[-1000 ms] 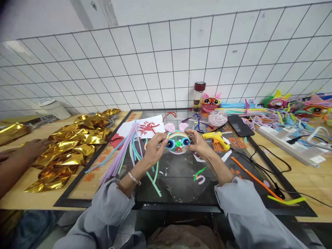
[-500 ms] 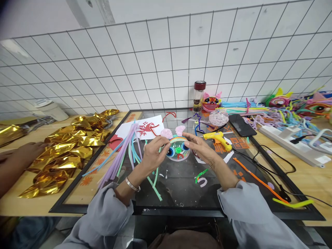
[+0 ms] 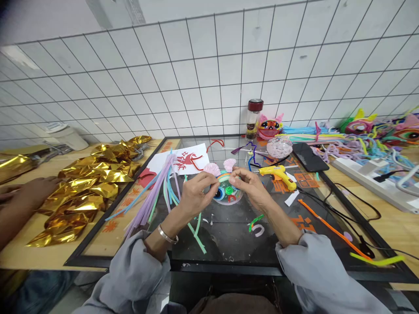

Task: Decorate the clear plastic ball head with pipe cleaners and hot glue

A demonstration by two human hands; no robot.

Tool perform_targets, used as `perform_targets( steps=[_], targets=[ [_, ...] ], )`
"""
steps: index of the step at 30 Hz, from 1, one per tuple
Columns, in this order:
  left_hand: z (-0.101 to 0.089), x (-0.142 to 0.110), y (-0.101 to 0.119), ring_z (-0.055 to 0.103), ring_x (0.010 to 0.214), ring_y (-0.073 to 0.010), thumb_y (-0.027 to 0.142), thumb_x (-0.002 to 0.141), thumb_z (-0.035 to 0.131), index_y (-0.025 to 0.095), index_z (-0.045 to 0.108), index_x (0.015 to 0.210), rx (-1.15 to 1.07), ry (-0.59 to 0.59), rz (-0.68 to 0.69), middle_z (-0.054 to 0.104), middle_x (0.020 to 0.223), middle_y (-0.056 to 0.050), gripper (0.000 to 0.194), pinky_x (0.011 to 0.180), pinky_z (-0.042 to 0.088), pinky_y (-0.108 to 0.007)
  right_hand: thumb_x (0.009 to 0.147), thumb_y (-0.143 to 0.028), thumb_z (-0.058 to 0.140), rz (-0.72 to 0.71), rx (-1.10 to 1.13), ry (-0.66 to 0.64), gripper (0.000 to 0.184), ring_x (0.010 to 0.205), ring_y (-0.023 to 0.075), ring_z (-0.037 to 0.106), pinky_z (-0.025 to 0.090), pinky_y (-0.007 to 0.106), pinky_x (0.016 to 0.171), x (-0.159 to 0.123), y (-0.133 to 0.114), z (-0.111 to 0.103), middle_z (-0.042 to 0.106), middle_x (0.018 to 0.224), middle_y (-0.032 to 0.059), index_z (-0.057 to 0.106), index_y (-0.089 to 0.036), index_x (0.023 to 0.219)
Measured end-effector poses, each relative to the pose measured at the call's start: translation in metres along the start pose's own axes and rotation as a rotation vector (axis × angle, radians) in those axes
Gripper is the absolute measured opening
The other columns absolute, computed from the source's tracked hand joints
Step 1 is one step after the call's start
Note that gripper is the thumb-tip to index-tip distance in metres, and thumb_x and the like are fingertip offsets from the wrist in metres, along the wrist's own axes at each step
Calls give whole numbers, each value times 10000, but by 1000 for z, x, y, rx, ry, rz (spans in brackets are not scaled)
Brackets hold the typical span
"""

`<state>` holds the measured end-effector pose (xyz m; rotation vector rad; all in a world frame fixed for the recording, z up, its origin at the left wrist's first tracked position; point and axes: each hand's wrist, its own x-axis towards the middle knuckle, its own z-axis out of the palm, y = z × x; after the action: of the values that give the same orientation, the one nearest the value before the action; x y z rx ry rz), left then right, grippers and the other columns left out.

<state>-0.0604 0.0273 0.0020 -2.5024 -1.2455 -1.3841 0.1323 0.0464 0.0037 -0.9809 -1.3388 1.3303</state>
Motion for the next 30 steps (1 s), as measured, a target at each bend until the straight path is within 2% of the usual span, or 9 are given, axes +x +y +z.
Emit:
perform_targets(
  steps=[3,8,13,16,19,24,30],
  targets=[
    [-1,0,1,641,708,-109,207,907,548,172,675,800,19,10,40,686,803,-38,170,599,440,-205,595,-525,817,-32,8,33,324,1303,286,460,306,380,1063,1,5,4,701,1029,64,693,-239,685],
    [0,1,3,633,719,-121,216,902,554,169,677,821,-47,-7,22,682,809,-51,155,633,461,-221,541,-492,852,-29,20,95,297,1254,293,492,331,394,1037,2,6,6,701,1000,62,719,-244,636],
    [-5,3,1,637,797,-156,264,933,513,153,674,840,-273,-63,-179,690,828,-73,216,727,483,-268,542,-476,846,5,89,114,298,1202,278,516,386,344,928,3,6,3,679,799,43,679,-235,599],
    [-11,6,-1,621,760,-155,288,950,462,154,669,810,-338,-118,-327,680,794,-57,284,685,462,-266,529,-464,850,39,117,113,314,1111,262,556,400,319,846,4,6,1,679,823,44,665,-221,602],
    [-16,9,-1,608,728,-149,303,935,470,151,672,807,-383,-152,-395,666,763,-41,284,677,458,-263,519,-461,856,52,128,117,330,959,220,580,397,294,758,4,5,0,672,825,35,653,-214,600],
    [-14,9,-2,626,812,-164,258,866,544,161,655,759,-451,-177,-425,680,824,-52,182,709,500,-263,509,-464,869,92,168,106,352,743,141,523,364,255,645,5,4,-2,639,782,5,640,-211,596],
    [-12,8,-3,638,904,-178,199,785,608,158,660,737,-504,-187,-405,662,944,-89,82,722,545,-264,487,-448,883,133,212,116,374,661,109,479,360,247,611,6,3,-4,640,823,1,624,-202,594]
  ],
)
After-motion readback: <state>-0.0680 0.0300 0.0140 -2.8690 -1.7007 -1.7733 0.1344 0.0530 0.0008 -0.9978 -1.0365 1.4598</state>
